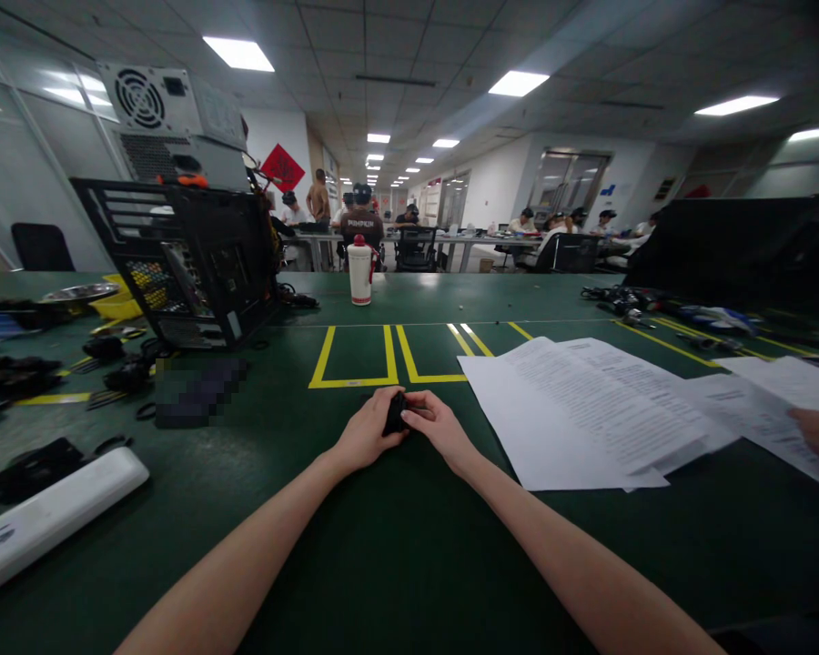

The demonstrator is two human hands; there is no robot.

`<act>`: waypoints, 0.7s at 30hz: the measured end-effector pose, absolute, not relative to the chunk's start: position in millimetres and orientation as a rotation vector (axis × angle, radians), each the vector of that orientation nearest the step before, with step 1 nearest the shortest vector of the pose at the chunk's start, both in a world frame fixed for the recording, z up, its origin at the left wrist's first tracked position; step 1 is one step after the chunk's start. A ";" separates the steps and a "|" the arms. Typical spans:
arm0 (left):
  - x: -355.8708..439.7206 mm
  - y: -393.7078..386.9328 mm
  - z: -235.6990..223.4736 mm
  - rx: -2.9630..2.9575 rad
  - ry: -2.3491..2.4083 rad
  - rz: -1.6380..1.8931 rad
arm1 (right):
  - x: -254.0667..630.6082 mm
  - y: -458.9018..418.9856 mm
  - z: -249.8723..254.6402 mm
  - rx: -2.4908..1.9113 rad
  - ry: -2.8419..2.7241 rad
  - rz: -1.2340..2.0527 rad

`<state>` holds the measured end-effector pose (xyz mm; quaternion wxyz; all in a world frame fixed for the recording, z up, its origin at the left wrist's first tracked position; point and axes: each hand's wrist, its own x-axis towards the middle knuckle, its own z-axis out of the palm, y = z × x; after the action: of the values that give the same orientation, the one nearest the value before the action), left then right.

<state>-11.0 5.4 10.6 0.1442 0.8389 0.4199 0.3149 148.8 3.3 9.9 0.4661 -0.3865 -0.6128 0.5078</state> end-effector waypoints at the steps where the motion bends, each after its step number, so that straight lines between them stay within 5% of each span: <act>1: -11.1 5.5 10.6 2.418 1.212 0.908 | 149.1 4.0 9.2 -0.971 -1.493 1.248; 21: -11.9 6.0 10.0 2.428 1.205 0.914 | 149.7 4.3 9.0 -0.998 -1.515 1.251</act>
<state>-11.9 6.0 10.0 0.1404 0.8404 0.4170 0.3163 149.7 4.3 9.0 0.4519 -0.4038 -0.6133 0.5066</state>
